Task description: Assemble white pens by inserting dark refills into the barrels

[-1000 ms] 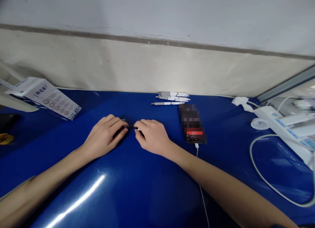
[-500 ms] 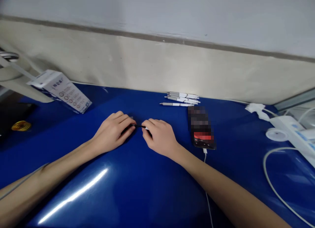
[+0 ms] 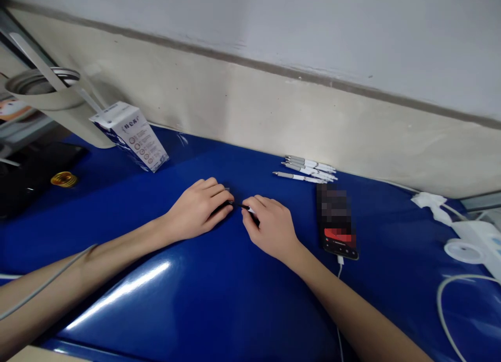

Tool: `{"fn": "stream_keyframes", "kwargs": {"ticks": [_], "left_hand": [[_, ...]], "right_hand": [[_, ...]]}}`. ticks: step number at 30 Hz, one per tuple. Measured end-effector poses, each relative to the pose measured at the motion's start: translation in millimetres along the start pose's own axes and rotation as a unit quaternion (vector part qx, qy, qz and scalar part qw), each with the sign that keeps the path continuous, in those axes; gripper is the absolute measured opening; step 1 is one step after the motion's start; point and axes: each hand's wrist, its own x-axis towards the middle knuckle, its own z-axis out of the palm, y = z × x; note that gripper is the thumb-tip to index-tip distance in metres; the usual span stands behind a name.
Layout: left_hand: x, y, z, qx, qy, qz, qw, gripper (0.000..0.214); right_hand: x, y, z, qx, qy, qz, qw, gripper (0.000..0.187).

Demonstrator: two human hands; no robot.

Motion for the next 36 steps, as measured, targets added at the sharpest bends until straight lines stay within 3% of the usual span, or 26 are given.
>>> {"fn": "stream_keyframes", "kwargs": {"ticks": [36], "left_hand": [[0.7, 0.5, -0.4, -0.003, -0.014, -0.003, 1.000, 0.027]], "right_hand": [[-0.5, -0.2, -0.6, 0.008, -0.006, 0.009, 1.000, 0.013]]}}
